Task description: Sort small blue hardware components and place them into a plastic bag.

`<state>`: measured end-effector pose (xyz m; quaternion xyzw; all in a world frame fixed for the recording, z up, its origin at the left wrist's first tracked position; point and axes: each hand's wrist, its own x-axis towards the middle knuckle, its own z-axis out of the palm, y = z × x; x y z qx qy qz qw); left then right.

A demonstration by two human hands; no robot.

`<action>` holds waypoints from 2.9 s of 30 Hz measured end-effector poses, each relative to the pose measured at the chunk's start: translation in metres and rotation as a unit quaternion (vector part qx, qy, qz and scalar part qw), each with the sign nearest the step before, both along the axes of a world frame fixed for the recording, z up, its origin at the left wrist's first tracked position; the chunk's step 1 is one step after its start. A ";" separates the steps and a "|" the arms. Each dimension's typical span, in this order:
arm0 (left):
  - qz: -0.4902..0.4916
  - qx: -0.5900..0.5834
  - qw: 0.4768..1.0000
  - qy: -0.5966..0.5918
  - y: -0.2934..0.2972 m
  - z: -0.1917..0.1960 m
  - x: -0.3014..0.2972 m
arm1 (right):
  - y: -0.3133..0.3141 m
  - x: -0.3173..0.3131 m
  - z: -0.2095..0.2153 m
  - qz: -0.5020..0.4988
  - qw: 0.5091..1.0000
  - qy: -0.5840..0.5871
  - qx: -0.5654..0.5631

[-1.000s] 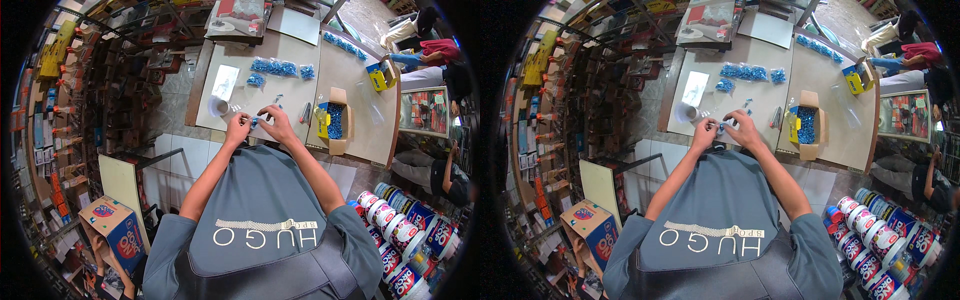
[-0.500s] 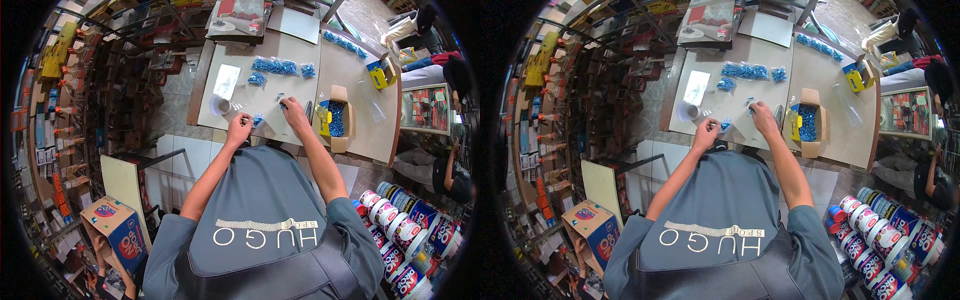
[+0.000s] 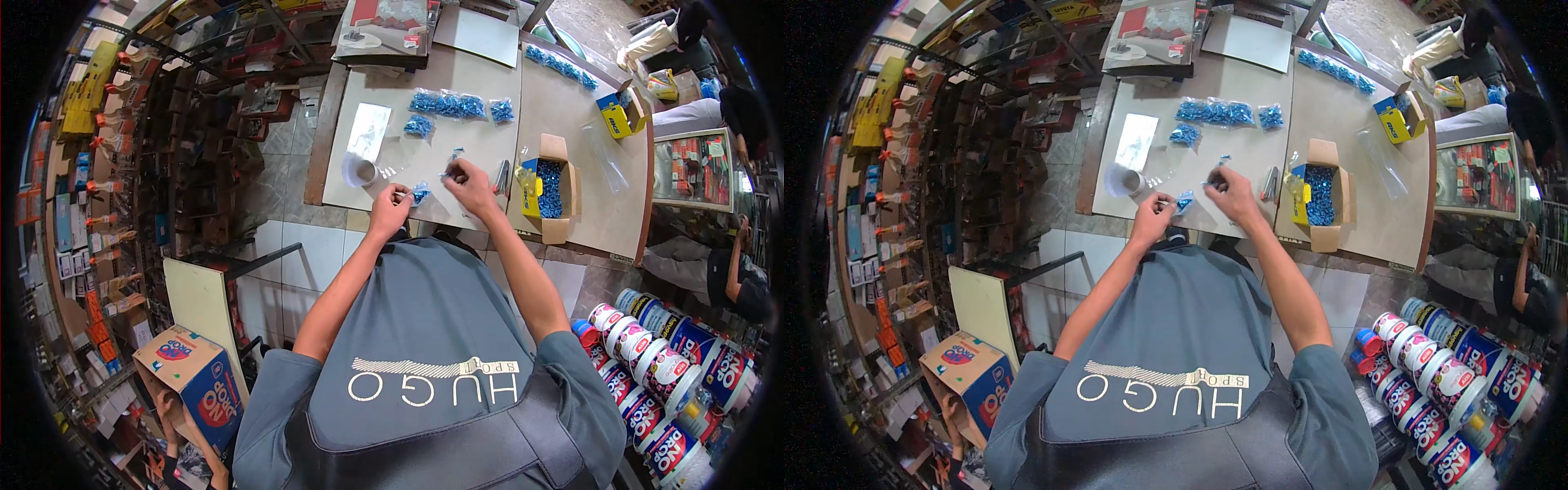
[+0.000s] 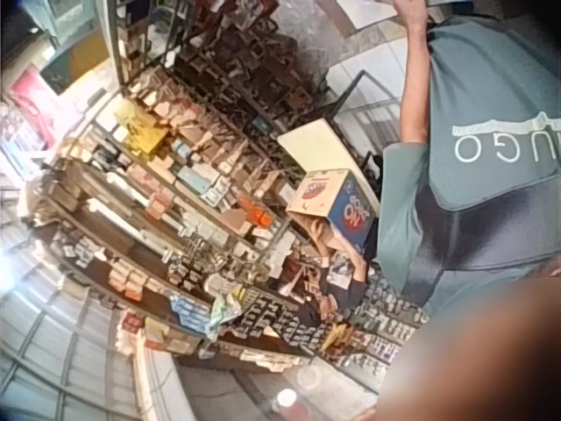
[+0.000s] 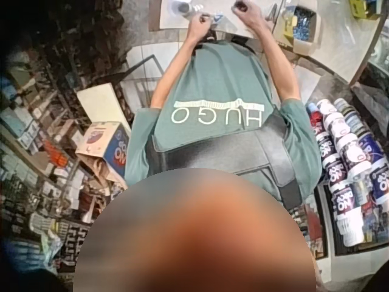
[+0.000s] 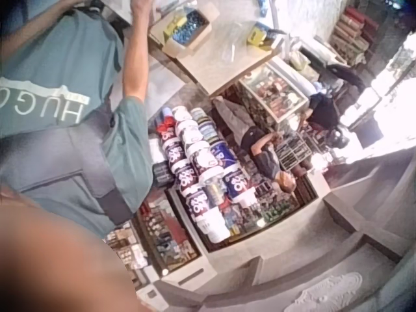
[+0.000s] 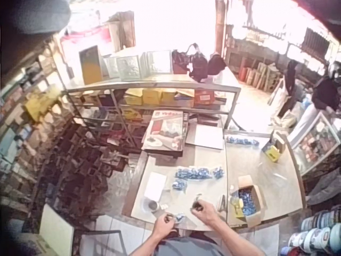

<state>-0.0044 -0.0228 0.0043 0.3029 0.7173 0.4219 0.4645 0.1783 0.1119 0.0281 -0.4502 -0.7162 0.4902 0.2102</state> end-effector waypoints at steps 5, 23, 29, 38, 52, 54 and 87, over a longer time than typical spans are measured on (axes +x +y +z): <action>-0.020 0.001 1.000 -0.013 0.003 0.000 -0.002 | -0.027 -0.016 0.037 0.106 0.994 0.022 0.012; -0.080 0.039 0.996 0.001 0.006 0.012 -0.007 | 0.018 -0.014 -0.002 -0.058 0.988 -0.058 0.134; -0.094 0.038 0.995 -0.001 0.003 0.009 -0.011 | 0.040 -0.008 -0.025 0.065 0.937 -0.228 0.258; -0.119 0.034 0.992 -0.030 -0.002 -0.003 -0.021 | 0.020 -0.008 -0.026 -0.003 0.955 -0.198 0.220; -0.119 0.013 0.990 -0.079 0.005 -0.001 -0.030 | -0.063 -0.049 0.060 -0.019 0.995 -0.033 0.095; -0.120 0.009 0.989 -0.088 0.007 0.005 -0.030 | -0.068 -0.049 0.057 -0.002 0.992 -0.054 0.111; -0.027 0.057 0.995 0.073 -0.001 -0.012 0.000 | -0.055 -0.039 0.007 -0.066 0.994 -0.058 0.064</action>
